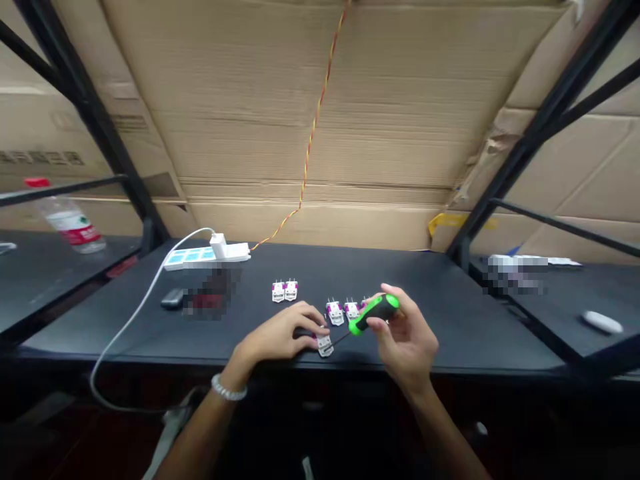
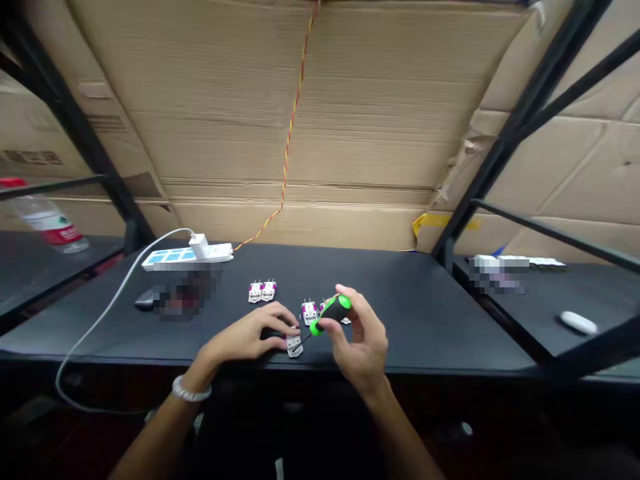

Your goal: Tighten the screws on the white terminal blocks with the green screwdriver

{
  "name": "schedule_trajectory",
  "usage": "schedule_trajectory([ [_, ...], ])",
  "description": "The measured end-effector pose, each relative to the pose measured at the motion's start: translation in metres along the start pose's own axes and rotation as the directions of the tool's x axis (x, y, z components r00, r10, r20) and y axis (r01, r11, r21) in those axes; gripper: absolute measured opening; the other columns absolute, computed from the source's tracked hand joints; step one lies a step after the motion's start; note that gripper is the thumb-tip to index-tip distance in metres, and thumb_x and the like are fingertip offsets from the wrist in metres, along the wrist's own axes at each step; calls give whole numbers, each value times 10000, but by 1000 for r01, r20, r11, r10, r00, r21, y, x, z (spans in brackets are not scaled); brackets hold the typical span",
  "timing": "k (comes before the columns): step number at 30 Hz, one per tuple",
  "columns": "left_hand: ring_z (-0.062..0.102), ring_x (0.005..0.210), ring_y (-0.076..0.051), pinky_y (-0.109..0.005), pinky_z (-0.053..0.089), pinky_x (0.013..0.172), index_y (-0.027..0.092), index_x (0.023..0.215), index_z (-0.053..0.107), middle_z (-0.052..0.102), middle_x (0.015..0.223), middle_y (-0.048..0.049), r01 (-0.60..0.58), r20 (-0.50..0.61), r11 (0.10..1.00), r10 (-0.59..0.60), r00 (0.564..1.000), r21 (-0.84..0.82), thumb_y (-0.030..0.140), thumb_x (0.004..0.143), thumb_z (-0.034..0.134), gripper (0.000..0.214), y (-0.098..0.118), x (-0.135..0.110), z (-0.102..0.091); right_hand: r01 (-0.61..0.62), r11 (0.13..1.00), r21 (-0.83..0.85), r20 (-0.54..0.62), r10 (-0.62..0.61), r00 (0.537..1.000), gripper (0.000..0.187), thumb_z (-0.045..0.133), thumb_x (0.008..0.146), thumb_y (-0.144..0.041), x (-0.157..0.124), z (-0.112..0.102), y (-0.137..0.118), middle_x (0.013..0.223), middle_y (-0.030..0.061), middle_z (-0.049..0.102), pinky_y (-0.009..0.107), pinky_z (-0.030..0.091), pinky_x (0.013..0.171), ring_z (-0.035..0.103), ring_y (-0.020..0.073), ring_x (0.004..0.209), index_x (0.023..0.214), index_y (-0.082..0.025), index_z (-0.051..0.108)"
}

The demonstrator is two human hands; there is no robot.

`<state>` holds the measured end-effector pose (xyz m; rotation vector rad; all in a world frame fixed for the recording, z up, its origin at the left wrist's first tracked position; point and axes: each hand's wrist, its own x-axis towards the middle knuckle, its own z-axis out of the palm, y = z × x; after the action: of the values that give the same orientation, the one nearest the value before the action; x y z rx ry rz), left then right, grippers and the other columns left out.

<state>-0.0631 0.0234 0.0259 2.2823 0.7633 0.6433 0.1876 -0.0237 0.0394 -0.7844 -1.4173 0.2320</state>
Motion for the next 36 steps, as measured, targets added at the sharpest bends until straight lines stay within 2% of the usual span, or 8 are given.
schedule_trajectory([
  [6, 667, 1192, -257, -394, 512, 1096, 278, 1172, 842, 768, 1244, -73, 1, -8, 1000, -1, 1000, -6, 291, 956, 791, 222, -2, 1, 2, 7, 1000, 7, 55, -7, 998, 427, 830, 912, -260, 0, -1, -2, 1047, 74, 775, 337, 689, 778, 780, 215, 871, 1327, -259, 727],
  [11, 669, 1182, -253, -392, 516, 1089, 278, 1141, 850, 772, 1220, -74, -23, -22, 1000, 23, 1000, -12, 288, 960, 788, 192, -2, 1, 4, -80, 996, 32, 288, 68, 955, 498, 620, 1042, -209, 6, 3, -25, 1221, 92, 751, 371, 665, 890, 771, 205, 982, 1527, -310, 563],
  [16, 674, 1158, -248, -389, 526, 1079, 261, 1085, 856, 765, 1200, -75, -39, -40, 999, 39, 998, 0, 271, 949, 791, 150, -4, 1, 5, 11, 1000, 18, 415, -18, 910, 545, 532, 1052, -161, 21, 11, -41, 1300, 102, 725, 386, 630, 944, 738, 212, 1087, 1573, -315, 493],
  [23, 672, 1174, -256, -400, 519, 1100, 256, 1081, 856, 763, 1213, -82, -32, -45, 999, 32, 998, -1, 272, 939, 798, 154, -5, 0, 6, 131, 984, -120, 268, -95, 959, 312, 732, 962, -211, 38, 17, -49, 1026, 45, 629, 326, 592, 788, 670, 183, 891, 1265, -285, 744],
  [28, 670, 1148, -247, -394, 519, 1091, 259, 1069, 858, 756, 1193, -76, -16, -32, 1000, 17, 999, 12, 275, 947, 790, 141, -5, 0, 5, 130, 991, -46, 470, -93, 877, 546, 463, 1050, -97, 42, 11, -61, 1311, 90, 678, 370, 569, 1039, 679, 204, 1215, 1549, -305, 546],
  [30, 668, 1139, -243, -392, 519, 1090, 252, 1053, 855, 749, 1198, -73, -5, -42, 1000, 5, 999, 11, 279, 943, 797, 128, -6, 0, 6, 131, 991, -27, 488, -101, 867, 493, 526, 1043, -141, 42, 13, -64, 1318, 92, 664, 372, 569, 1037, 674, 214, 1219, 1504, -302, 595],
  [33, 660, 1161, -247, -395, 507, 1104, 242, 1066, 846, 748, 1215, -74, 1, -53, 1000, 0, 999, 8, 279, 938, 805, 139, -7, -1, 7, 121, 989, -79, 368, -84, 926, 295, 777, 933, -262, 42, 18, -62, 1105, 57, 638, 340, 593, 864, 672, 202, 973, 1227, -280, 765],
  [36, 656, 1196, -251, -396, 493, 1118, 255, 1098, 847, 754, 1237, -75, -22, -33, 1000, 22, 999, 3, 285, 955, 794, 156, -6, 0, 6, 96, 990, -101, 320, -59, 946, 291, 713, 969, -212, 44, 20, -57, 1055, 45, 648, 323, 582, 821, 665, 179, 895, 1252, -270, 746],
])
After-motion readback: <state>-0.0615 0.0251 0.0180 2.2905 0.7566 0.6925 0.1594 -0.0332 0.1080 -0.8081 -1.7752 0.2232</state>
